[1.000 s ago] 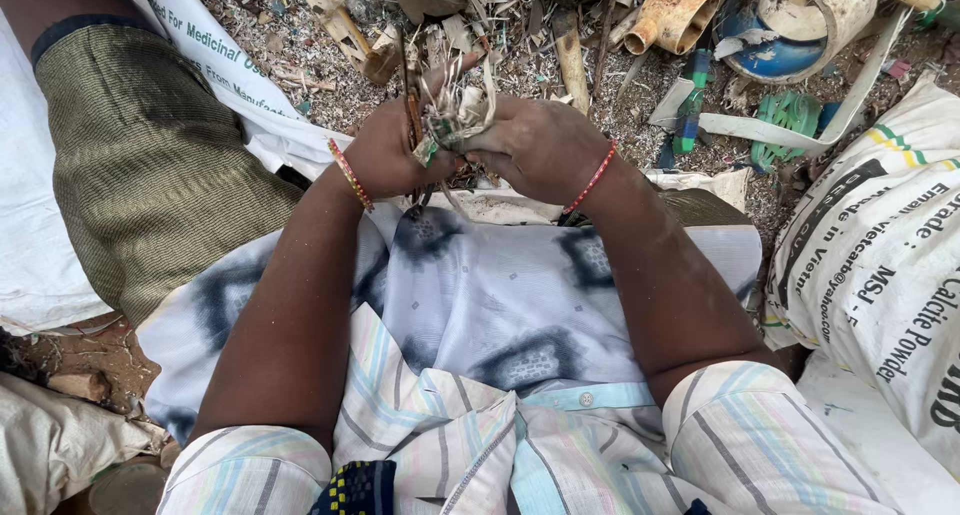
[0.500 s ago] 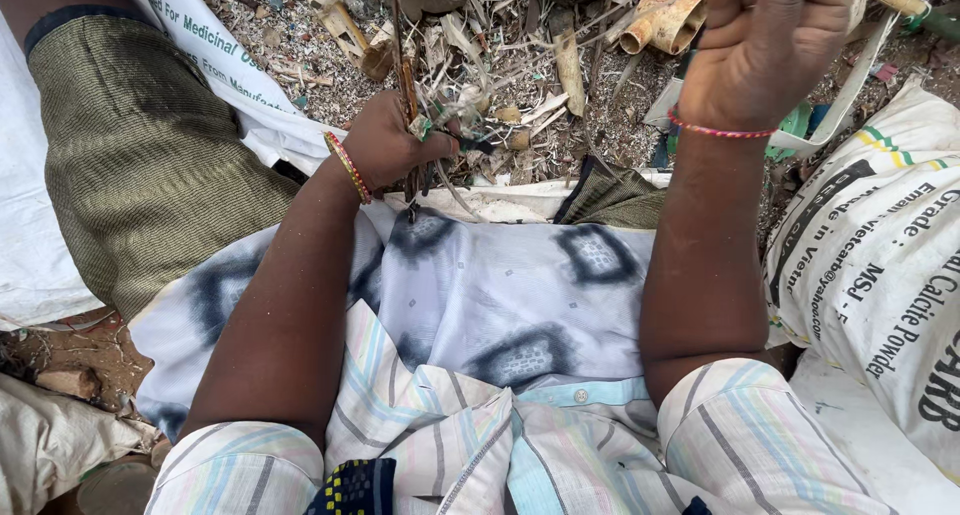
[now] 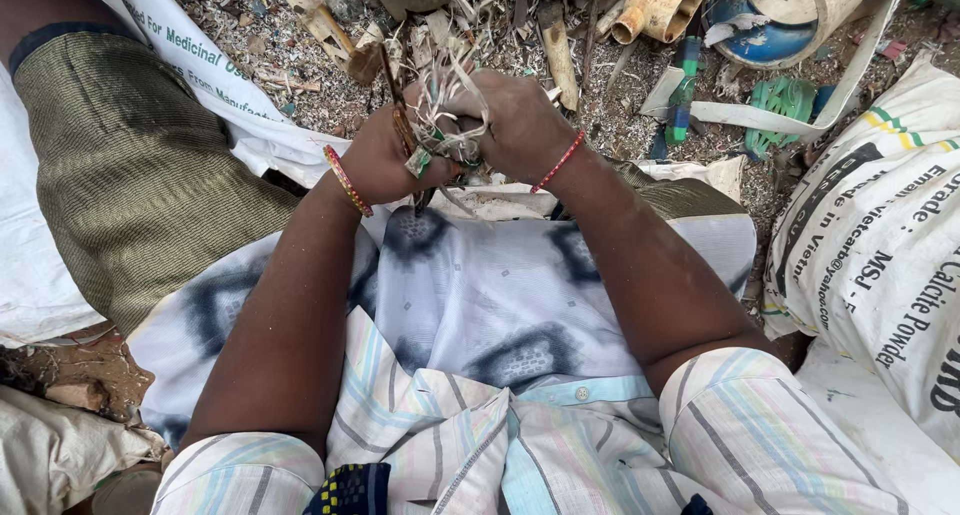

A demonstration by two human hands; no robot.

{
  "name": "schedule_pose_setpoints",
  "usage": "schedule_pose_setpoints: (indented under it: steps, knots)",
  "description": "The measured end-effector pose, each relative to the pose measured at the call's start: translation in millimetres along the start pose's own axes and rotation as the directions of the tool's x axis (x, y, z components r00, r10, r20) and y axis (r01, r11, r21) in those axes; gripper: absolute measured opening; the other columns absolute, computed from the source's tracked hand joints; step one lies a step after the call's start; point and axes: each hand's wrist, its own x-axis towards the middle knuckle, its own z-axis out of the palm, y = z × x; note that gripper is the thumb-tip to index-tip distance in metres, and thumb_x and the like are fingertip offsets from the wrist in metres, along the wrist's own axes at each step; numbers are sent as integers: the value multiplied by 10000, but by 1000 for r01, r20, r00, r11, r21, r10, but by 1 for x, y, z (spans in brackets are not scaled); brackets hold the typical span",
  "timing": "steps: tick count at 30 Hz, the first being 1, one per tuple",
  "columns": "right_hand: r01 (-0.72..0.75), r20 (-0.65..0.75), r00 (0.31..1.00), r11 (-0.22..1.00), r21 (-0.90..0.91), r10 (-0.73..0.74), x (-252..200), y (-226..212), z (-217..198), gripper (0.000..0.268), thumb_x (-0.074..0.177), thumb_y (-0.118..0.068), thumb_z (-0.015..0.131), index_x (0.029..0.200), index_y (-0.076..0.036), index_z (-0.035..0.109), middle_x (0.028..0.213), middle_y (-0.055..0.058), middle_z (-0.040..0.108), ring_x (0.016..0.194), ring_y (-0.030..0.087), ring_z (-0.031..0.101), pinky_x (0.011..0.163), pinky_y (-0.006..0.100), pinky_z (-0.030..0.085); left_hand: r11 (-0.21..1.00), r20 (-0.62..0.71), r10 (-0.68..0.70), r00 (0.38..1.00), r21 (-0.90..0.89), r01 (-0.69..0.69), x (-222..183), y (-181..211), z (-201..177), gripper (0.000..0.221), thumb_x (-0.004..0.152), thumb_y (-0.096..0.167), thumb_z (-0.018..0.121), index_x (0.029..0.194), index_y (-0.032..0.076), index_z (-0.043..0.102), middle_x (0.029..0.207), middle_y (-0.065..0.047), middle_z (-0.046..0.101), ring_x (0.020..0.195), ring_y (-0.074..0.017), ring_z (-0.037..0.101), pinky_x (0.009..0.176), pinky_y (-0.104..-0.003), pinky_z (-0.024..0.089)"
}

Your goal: The person sorts through a pile of scrap material, picking out pieces of plastic pipe, PVC fittings, and other debris and placing them into a white sack.

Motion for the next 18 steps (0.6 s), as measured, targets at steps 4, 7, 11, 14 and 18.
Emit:
schedule_pose_setpoints:
  steps: [4,7,11,14,18]
  knots:
    - [63,-153,987,993,100,-48,-1,-2,-3,125,955,-90,753,1077,-112,770,1015,69,734,940,240,732,821,368,615,954,69,-147,987,-253,160,-6,1,1,396,801,124,844,1159,70,683,1038,-48,736,960,-164,694,886,-342,569]
    - [-162,-115,980,987,20,163,-1,20,-12,180,927,-226,879,1029,-134,764,1057,110,712,942,258,727,793,387,596,957,35,-197,980,-208,200,-3,2,-1,371,805,136,836,1147,78,704,1018,-37,755,941,-158,709,875,-339,572]
    - [-143,-269,961,944,-298,61,-11,83,-27,524,997,-163,819,1435,-30,563,1421,204,583,1322,392,565,1104,497,470,965,-149,-240,959,-146,219,1,-4,0,257,843,121,809,1084,63,742,970,-27,770,890,-145,721,834,-330,572]
    - [-279,-353,926,878,-389,138,-21,114,-23,741,887,-178,837,1496,41,475,1417,280,526,1290,465,504,1046,537,422,932,-333,-335,881,-252,259,3,-13,0,189,850,101,798,1023,36,758,908,-37,762,823,-132,710,769,-306,580]
    - [-599,-133,799,793,-108,586,-19,115,-35,549,876,-204,784,1385,-119,597,1191,204,661,1104,368,663,975,450,532,891,-503,-397,768,-411,191,6,-25,-4,195,835,78,812,1006,4,754,910,-51,761,797,-115,702,738,-271,585]
